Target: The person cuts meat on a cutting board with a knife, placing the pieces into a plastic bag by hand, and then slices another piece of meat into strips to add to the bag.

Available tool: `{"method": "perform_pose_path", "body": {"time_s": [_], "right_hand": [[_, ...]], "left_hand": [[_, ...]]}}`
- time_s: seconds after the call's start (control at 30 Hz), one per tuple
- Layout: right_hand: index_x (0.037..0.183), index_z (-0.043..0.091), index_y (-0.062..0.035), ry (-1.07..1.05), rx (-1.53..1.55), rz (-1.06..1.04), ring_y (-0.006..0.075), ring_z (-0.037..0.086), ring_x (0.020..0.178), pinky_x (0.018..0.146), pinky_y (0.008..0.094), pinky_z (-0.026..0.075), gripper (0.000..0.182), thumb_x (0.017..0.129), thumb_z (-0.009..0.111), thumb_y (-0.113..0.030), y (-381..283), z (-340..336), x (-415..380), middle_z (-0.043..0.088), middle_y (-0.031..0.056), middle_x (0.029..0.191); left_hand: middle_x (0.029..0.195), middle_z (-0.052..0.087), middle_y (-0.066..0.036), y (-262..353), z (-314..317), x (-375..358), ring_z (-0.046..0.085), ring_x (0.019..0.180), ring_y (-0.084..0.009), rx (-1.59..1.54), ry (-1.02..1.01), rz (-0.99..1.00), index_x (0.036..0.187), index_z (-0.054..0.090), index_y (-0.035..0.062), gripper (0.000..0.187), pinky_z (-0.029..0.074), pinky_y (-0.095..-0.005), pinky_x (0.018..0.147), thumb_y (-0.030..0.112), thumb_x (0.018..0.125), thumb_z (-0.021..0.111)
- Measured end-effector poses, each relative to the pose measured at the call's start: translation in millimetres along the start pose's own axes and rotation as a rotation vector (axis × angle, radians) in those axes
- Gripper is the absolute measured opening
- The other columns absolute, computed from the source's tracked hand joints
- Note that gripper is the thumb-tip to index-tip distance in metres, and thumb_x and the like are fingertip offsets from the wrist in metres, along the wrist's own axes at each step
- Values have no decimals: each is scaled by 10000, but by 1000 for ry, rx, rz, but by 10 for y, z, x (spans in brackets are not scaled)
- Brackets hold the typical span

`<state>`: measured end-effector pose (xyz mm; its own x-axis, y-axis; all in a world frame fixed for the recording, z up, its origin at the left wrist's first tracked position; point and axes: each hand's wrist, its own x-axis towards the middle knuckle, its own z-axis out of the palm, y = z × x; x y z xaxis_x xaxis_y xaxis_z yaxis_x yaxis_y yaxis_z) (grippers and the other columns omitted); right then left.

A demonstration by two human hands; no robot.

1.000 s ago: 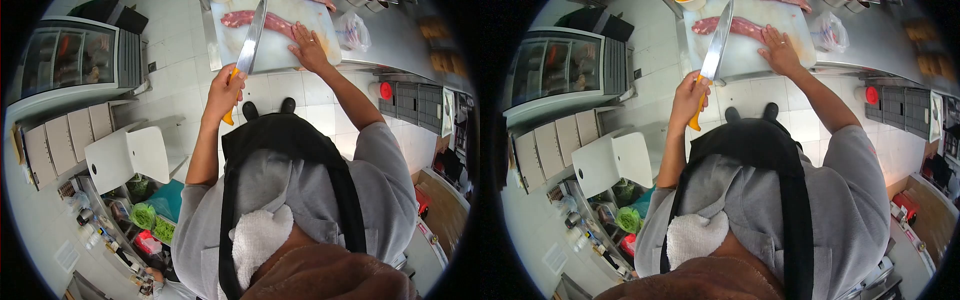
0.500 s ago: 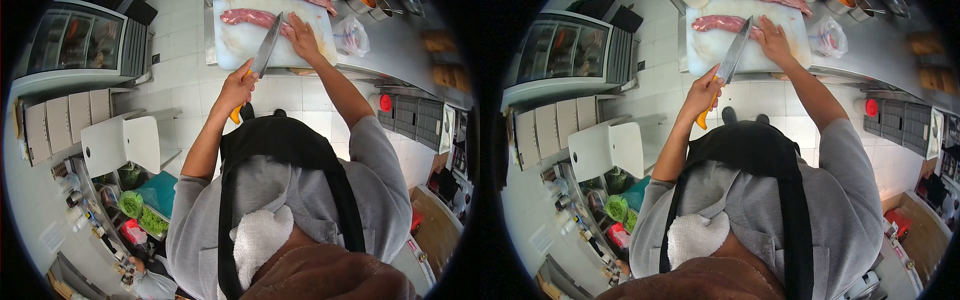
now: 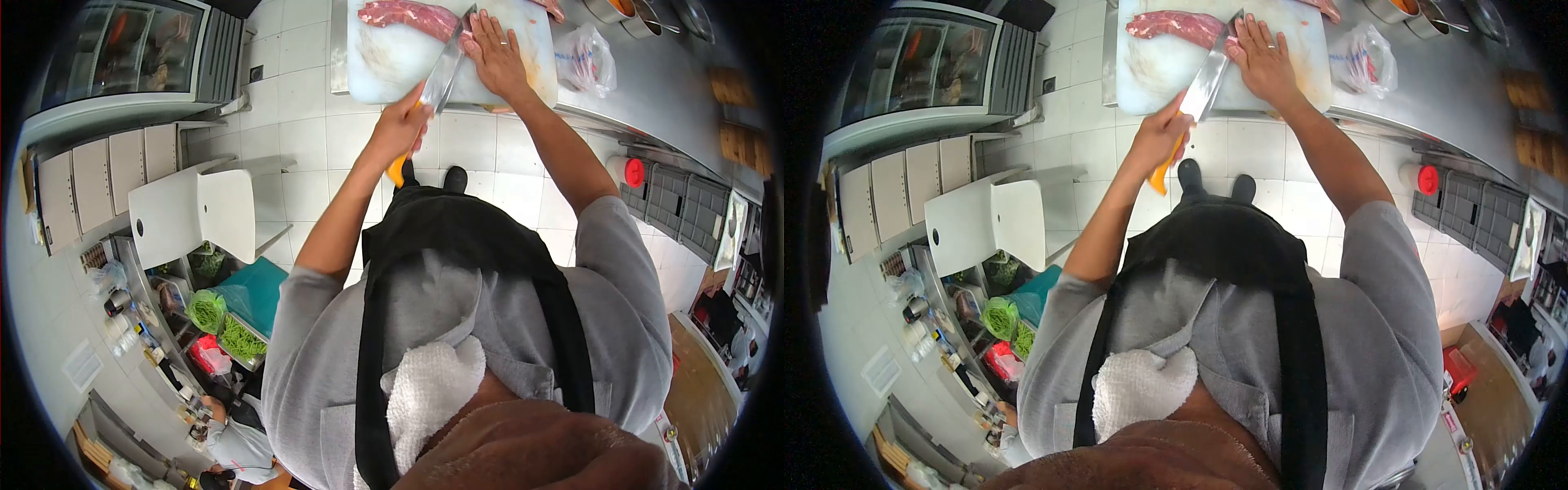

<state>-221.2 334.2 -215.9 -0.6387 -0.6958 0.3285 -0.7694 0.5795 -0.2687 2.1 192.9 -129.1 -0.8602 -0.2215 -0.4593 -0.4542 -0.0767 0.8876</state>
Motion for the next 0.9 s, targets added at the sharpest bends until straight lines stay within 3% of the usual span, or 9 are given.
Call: {"method": "perform_pose_path", "body": {"time_s": [0.23, 0.3, 0.43, 0.5, 0.53, 0.6, 0.77, 0.8, 0.9], "right_hand": [[1580, 234, -156, 66, -11, -21, 325, 191, 1509, 1199, 561, 121, 637, 1049, 254, -508, -9, 34, 45, 222, 102, 1636], [1552, 233, -35, -227, 5, 85, 366, 145, 1511, 1216, 516, 101, 657, 1041, 329, -437, -85, -198, 73, 188, 199, 1625], [1564, 186, -30, -293, 80, 115, 368, 36, 1525, 1219, 520, 26, 677, 1042, 314, -441, -111, -226, 68, 105, 194, 1643], [1466, 387, -21, 147, -308, -111, 343, 478, 1332, 1121, 499, 351, 567, 1037, 393, -392, -32, -2, 32, 486, 224, 1437], [1466, 387, -21, 152, -305, -114, 343, 478, 1332, 1121, 499, 351, 567, 1037, 393, -392, -1, 61, 33, 486, 224, 1437], [1580, 234, -160, 19, -8, -20, 318, 170, 1516, 1201, 559, 115, 674, 1034, 262, -555, 62, 140, 59, 223, 116, 1634], [1585, 215, -161, 23, 227, 20, 311, 155, 1521, 1203, 547, 102, 701, 1025, 318, -570, 219, 104, 175, 209, 116, 1639], [1587, 207, -161, 66, 350, 44, 308, 154, 1521, 1204, 539, 100, 699, 1027, 336, -558, 230, 113, 199, 199, 111, 1643], [1588, 201, -159, 60, 260, -46, 300, 170, 1518, 1203, 526, 120, 667, 1039, 350, -509, 190, 184, 255, 192, 99, 1647]], "left_hand": [[711, 536, -24, 138, 176, 450, 475, 441, -104, -70, -15, 27, 1524, 387, 130, 564, 409, -281, 388, 206, 994, 566], [712, 534, -24, 87, 215, 421, 476, 446, -104, -84, -10, 15, 1526, 381, 129, 569, 409, -282, 389, 202, 993, 566], [710, 529, -24, -116, 272, 92, 478, 460, -103, -92, -24, -47, 1528, 380, 135, 567, 412, -281, 395, 193, 993, 560], [707, 525, -20, -192, 295, -173, 475, 461, -98, -68, -15, -80, 1531, 378, 149, 572, 414, -278, 401, 185, 990, 561], [705, 523, -18, -232, 262, -307, 470, 457, -95, -62, -31, -67, 1529, 385, 155, 570, 413, -273, 402, 178, 988, 564], [703, 521, -12, -250, 121, -580, 463, 454, -87, -37, -49, -67, 1519, 407, 161, 558, 408, -261, 406, 167, 985, 569], [707, 525, -5, 5, -375, -1082, 464, 467, -73, 79, -63, -205, 1495, 450, 155, 514, 398, -240, 412, 171, 994, 563], [712, 528, -3, 39, -346, -1070, 462, 469, -70, 59, 28, -124, 1495, 451, 155, 511, 397, -237, 413, 177, 997, 563], [726, 533, 4, 16, -187, -822, 452, 476, -56, 2, 169, -1, 1492, 455, 155, 510, 394, -229, 414, 197, 997, 571]]}}
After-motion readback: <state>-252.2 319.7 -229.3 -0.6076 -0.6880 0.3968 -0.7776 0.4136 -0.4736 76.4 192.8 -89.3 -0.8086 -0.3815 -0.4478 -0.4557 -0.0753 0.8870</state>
